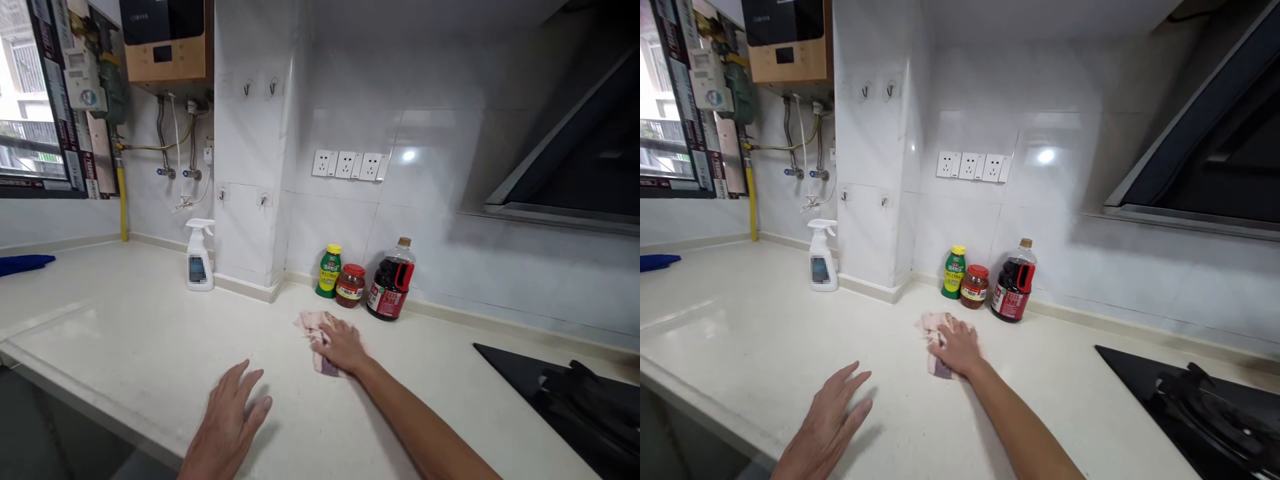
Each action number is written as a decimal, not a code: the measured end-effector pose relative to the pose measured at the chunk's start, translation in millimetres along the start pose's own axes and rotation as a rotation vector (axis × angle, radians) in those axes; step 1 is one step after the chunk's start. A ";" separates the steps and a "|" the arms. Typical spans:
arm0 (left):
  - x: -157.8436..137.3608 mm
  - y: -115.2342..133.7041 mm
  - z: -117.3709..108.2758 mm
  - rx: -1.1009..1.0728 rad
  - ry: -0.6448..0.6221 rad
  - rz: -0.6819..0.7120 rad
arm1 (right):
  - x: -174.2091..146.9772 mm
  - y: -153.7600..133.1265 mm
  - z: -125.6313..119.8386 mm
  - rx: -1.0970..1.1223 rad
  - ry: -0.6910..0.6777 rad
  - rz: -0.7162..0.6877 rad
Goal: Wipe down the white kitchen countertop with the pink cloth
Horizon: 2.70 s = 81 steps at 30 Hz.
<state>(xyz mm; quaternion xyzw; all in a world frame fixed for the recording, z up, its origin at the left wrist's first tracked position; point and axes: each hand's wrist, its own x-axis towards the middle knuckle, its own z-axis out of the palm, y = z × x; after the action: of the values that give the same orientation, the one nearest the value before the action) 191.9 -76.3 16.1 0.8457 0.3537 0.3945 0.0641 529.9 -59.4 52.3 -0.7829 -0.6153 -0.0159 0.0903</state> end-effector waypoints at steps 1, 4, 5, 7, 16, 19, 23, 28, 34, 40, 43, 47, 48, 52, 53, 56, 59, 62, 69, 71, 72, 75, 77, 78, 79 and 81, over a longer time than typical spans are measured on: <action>0.1 -2.0 2.4 -0.004 0.022 -0.011 | -6.4 -15.2 0.4 0.020 -0.011 -0.060; 0.9 -7.6 8.2 -0.007 0.080 -0.026 | -33.8 -49.2 1.7 0.068 -0.038 -0.211; 1.3 -8.8 9.0 -0.009 0.086 -0.027 | -44.5 -56.1 2.9 0.084 -0.035 -0.251; 2.4 -9.8 9.2 -0.015 0.078 -0.040 | -66.7 -63.6 7.7 0.128 0.014 -0.321; 6.9 -11.6 10.5 -0.042 0.028 -0.067 | -185.8 -69.3 13.3 0.468 0.171 -0.474; 7.7 -11.0 9.3 -0.062 -0.003 -0.083 | -210.2 -78.1 -11.4 0.847 0.107 -0.324; 8.5 -5.8 3.0 -0.085 -0.061 -0.119 | -204.7 -68.4 -35.1 1.354 0.038 -0.123; 10.5 1.5 -5.4 -0.081 -0.106 -0.150 | -173.5 -0.8 -36.3 1.267 0.006 0.071; 11.5 2.0 -7.5 -0.099 -0.119 -0.142 | -165.0 85.2 -65.7 0.927 0.233 0.277; 10.0 -1.9 -3.4 -0.094 -0.110 -0.104 | -171.6 42.9 -59.4 0.622 0.164 0.037; 9.6 -3.7 -1.8 -0.077 -0.111 -0.093 | -171.2 -7.7 -37.2 0.329 -0.031 -0.067; 10.3 -6.0 -0.6 -0.062 -0.090 -0.096 | -169.8 -58.3 -25.0 0.250 -0.088 -0.146; 10.7 -6.5 -0.3 -0.060 -0.082 -0.094 | -170.0 -67.3 -25.0 0.280 -0.115 -0.205; 13.1 -9.2 0.7 -0.059 -0.074 -0.090 | -164.3 -89.5 -24.7 0.417 -0.176 -0.516; 13.8 -10.0 0.7 -0.060 -0.076 -0.094 | -159.1 -90.0 -24.0 0.435 -0.171 -0.569; 15.7 -11.6 -0.5 -0.068 -0.092 -0.119 | -132.3 -73.7 -22.5 0.390 -0.120 -0.553; 17.3 -10.8 -2.6 -0.066 -0.108 -0.165 | -101.1 -29.3 -24.5 0.273 -0.045 -0.336; 18.4 -8.3 -4.9 -0.054 -0.106 -0.192 | -86.1 35.5 -29.7 0.215 0.023 -0.092; 21.6 -7.1 -7.9 -0.099 -0.110 -0.177 | -144.8 180.7 -38.4 0.081 0.113 0.408; 22.2 -8.1 -6.0 -0.117 -0.105 -0.178 | -175.4 200.6 -36.4 0.046 0.131 0.493; 22.3 -8.4 -4.7 -0.119 -0.098 -0.177 | -190.5 205.2 -34.2 0.029 0.140 0.522; 21.7 -7.7 -1.9 -0.096 -0.098 -0.149 | -229.3 199.2 -24.2 -0.013 0.159 0.554; 21.0 -6.6 -1.3 -0.070 -0.115 -0.125 | -246.3 180.9 -17.7 -0.040 0.166 0.547; 20.7 -6.1 -1.3 -0.058 -0.125 -0.115 | -251.5 168.2 -15.4 -0.051 0.164 0.535; 20.5 -5.8 -1.3 -0.050 -0.131 -0.107 | -254.3 153.4 -14.3 -0.058 0.157 0.517; 20.5 -5.7 -0.9 -0.045 -0.122 -0.095 | -253.3 118.0 -15.2 -0.042 0.127 0.453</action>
<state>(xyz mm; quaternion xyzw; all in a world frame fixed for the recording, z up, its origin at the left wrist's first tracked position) 197.1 -58.9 27.2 0.8487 0.3799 0.3468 0.1231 583.8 -331.9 18.5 -0.9002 -0.4165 -0.0573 0.1139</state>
